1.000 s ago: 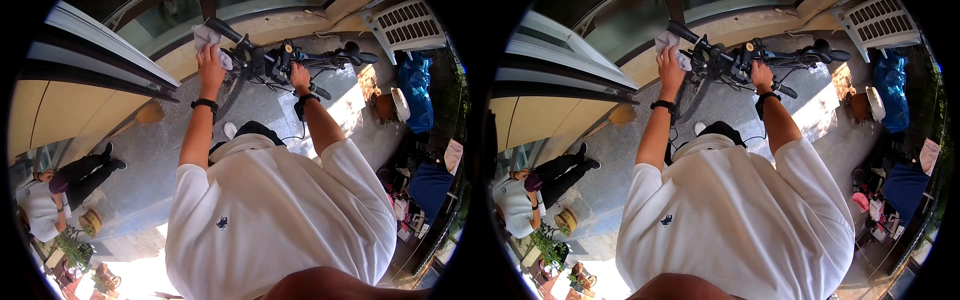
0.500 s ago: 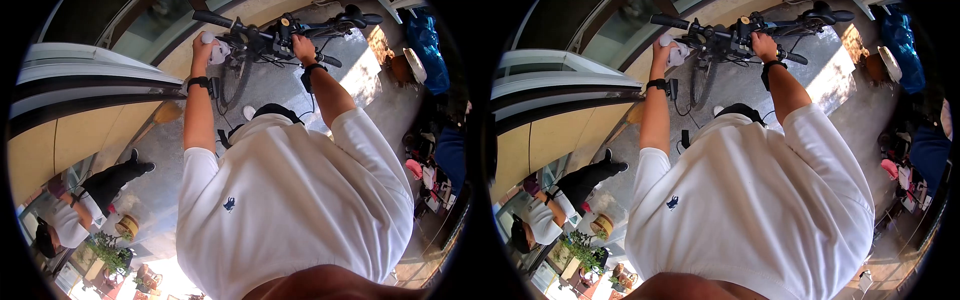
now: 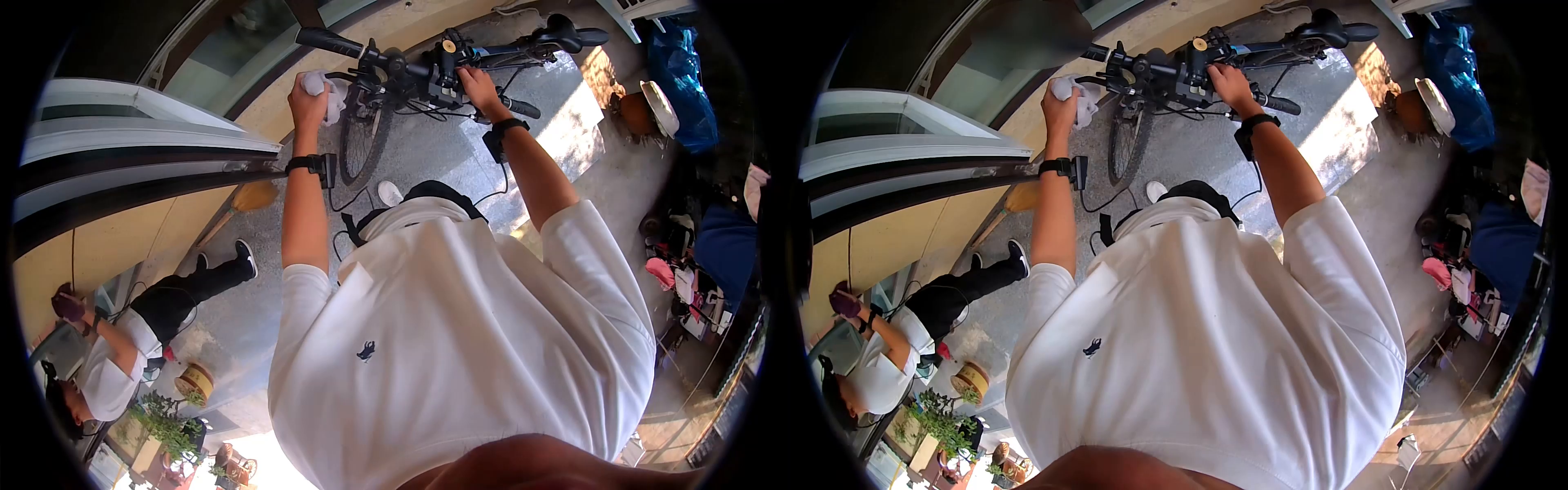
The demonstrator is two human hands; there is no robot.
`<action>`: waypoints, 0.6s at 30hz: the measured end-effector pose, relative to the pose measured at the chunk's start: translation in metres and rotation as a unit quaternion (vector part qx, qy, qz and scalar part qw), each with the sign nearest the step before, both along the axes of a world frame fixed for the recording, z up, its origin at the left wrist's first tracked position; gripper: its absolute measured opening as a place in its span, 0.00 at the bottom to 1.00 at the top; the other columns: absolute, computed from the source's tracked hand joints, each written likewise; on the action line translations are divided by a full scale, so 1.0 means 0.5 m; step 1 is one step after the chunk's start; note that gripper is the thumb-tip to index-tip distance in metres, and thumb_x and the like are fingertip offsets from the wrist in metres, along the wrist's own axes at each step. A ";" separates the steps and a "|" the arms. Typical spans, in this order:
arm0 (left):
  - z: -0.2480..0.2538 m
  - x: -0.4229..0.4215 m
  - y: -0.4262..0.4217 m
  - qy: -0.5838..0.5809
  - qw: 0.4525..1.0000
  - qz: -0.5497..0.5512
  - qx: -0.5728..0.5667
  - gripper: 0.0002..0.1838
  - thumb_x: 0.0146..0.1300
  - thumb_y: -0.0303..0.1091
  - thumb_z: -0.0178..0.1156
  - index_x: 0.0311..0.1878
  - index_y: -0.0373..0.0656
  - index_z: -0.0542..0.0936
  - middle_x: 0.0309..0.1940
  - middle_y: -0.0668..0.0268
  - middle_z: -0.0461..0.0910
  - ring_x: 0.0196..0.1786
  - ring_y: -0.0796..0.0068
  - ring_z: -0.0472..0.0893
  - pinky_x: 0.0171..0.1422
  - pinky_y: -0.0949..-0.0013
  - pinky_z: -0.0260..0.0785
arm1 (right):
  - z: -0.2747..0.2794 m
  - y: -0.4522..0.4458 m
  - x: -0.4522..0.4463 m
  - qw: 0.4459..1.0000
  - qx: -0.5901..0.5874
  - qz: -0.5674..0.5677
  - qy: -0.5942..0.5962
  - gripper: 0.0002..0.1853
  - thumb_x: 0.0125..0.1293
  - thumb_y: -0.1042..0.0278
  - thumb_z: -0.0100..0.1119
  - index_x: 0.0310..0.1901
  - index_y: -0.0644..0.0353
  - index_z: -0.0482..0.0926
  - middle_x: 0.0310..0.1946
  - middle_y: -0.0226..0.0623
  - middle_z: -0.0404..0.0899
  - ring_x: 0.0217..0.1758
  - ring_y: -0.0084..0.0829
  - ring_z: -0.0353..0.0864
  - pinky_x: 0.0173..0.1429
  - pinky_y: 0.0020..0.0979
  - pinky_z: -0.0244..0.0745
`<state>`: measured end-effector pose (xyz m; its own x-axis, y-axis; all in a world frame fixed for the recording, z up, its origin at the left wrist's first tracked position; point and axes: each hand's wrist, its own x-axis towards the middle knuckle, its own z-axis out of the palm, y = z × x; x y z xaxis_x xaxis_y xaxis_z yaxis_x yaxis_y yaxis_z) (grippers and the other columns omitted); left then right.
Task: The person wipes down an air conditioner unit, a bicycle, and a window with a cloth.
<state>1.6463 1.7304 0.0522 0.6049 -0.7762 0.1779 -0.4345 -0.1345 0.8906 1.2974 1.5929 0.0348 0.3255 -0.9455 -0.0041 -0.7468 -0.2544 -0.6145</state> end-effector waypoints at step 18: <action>-0.004 -0.136 -0.024 0.587 0.791 0.046 -0.169 0.11 0.61 0.34 0.51 0.44 0.44 0.78 0.40 0.65 0.82 0.43 0.66 0.84 0.48 0.63 0.79 | 0.814 0.329 -0.125 0.708 -0.362 0.552 -0.251 0.16 0.65 0.60 0.54 0.33 0.66 0.81 0.28 0.45 0.79 0.32 0.39 0.78 0.37 0.35 0.71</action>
<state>1.5782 1.7186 0.0499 0.5586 -0.7473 -0.3598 0.7155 0.2146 0.6649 1.2351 1.7575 0.4419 0.6567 0.1910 0.7296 0.4185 -0.8971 -0.1418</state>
